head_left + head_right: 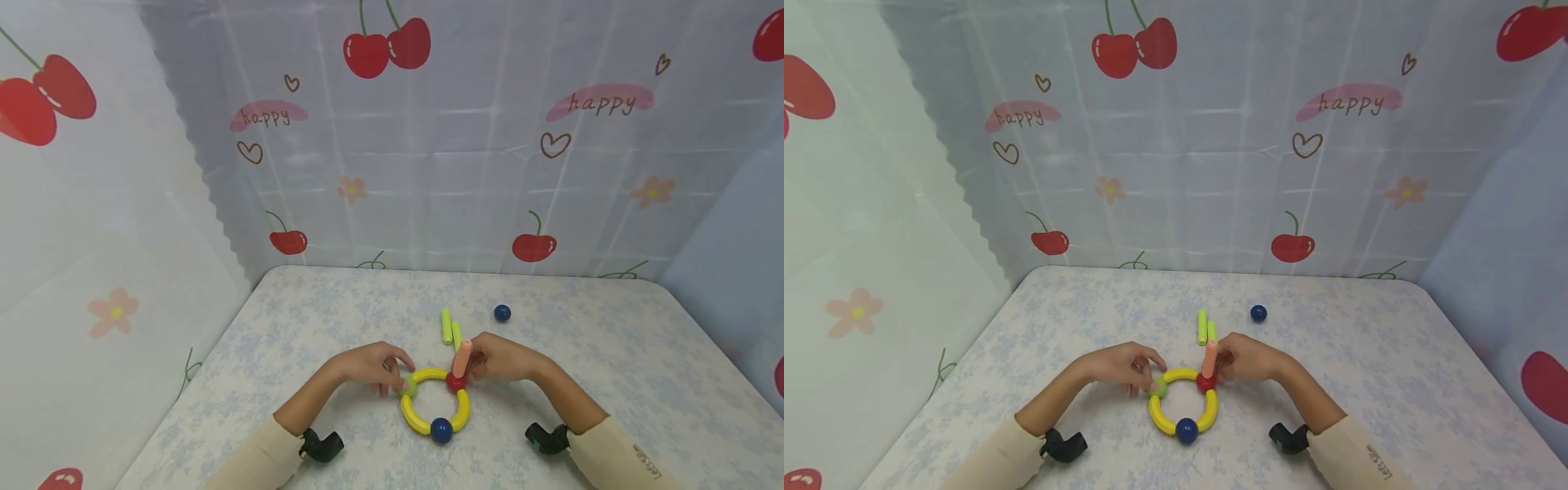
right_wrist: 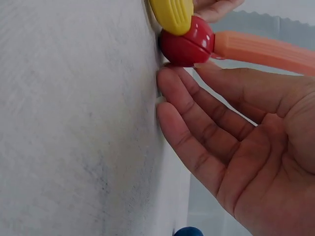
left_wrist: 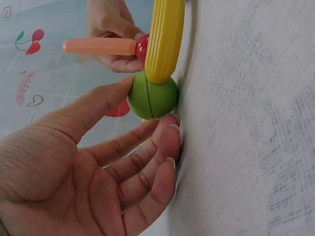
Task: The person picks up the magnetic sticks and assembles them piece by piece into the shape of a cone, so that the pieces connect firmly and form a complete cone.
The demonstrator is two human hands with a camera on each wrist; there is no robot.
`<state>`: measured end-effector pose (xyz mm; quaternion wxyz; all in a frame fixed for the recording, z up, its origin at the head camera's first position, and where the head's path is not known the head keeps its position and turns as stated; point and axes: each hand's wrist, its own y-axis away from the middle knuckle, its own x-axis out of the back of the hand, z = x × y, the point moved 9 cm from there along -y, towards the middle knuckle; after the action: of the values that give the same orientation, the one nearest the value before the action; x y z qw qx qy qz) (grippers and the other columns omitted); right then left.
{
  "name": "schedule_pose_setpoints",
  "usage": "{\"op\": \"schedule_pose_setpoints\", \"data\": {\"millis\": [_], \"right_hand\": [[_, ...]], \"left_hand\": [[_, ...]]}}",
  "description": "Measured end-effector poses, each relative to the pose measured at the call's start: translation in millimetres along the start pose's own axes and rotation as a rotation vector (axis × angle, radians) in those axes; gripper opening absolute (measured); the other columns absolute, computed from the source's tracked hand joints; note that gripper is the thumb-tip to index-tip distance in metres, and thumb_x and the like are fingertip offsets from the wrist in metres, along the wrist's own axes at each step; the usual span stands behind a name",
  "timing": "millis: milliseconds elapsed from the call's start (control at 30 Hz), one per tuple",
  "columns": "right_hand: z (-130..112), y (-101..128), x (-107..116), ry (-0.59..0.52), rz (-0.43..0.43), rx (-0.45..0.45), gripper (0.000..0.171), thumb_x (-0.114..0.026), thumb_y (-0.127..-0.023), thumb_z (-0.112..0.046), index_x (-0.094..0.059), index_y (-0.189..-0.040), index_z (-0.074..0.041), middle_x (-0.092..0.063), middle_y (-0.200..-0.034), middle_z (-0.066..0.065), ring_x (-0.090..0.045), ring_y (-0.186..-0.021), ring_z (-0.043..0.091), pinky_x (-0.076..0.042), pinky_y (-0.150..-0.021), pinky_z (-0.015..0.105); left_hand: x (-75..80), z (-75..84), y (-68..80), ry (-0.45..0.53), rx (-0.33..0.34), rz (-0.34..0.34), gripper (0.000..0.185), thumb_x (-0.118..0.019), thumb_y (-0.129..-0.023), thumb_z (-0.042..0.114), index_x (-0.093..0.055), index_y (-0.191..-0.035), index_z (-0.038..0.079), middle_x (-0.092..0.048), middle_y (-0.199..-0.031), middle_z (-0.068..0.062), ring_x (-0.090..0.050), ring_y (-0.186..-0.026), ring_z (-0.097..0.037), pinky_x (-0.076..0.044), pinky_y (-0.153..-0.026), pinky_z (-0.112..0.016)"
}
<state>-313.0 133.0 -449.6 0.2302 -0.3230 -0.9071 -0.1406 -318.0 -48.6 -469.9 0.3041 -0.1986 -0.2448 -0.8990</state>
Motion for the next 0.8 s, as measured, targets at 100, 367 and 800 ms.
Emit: {"op": "schedule_pose_setpoints", "data": {"millis": [100, 367, 800], "right_hand": [[1.8, 1.8, -1.4, -0.013, -0.028, -0.016, 0.027, -0.064, -0.090, 0.009, -0.077, -0.106, -0.008, -0.074, -0.095, 0.004, -0.064, -0.083, 0.019, -0.054, -0.078, 0.027], [4.3, 4.8, -4.9, -0.031, -0.077, -0.058, 0.030, -0.065, -0.086, 0.012, -0.077, -0.103, -0.010, -0.074, -0.093, 0.003, -0.063, -0.082, 0.017, -0.053, -0.075, 0.029], [-4.6, 8.7, -23.0, -0.161, -0.256, -0.035, 0.023, -0.072, -0.089, 0.004, -0.074, -0.110, -0.004, -0.074, -0.101, 0.007, -0.061, -0.087, 0.015, -0.053, -0.080, 0.027]], "left_hand": [[2.1, -1.9, -1.7, 0.011, -0.012, 0.028, 0.026, -0.075, -0.094, 0.025, -0.071, -0.117, 0.013, -0.074, -0.081, -0.010, -0.069, -0.063, -0.025, -0.055, -0.057, -0.032], [4.0, -8.7, -7.6, 0.055, -0.019, 0.108, 0.019, -0.072, -0.097, 0.028, -0.073, -0.107, 0.012, -0.072, -0.073, -0.010, -0.065, -0.052, -0.019, -0.053, -0.050, -0.029], [3.7, -9.7, -11.2, 0.027, 0.001, 0.212, 0.020, -0.073, -0.095, 0.034, -0.073, -0.103, 0.016, -0.067, -0.065, -0.005, -0.057, -0.045, -0.016, -0.048, -0.043, -0.026]]}}
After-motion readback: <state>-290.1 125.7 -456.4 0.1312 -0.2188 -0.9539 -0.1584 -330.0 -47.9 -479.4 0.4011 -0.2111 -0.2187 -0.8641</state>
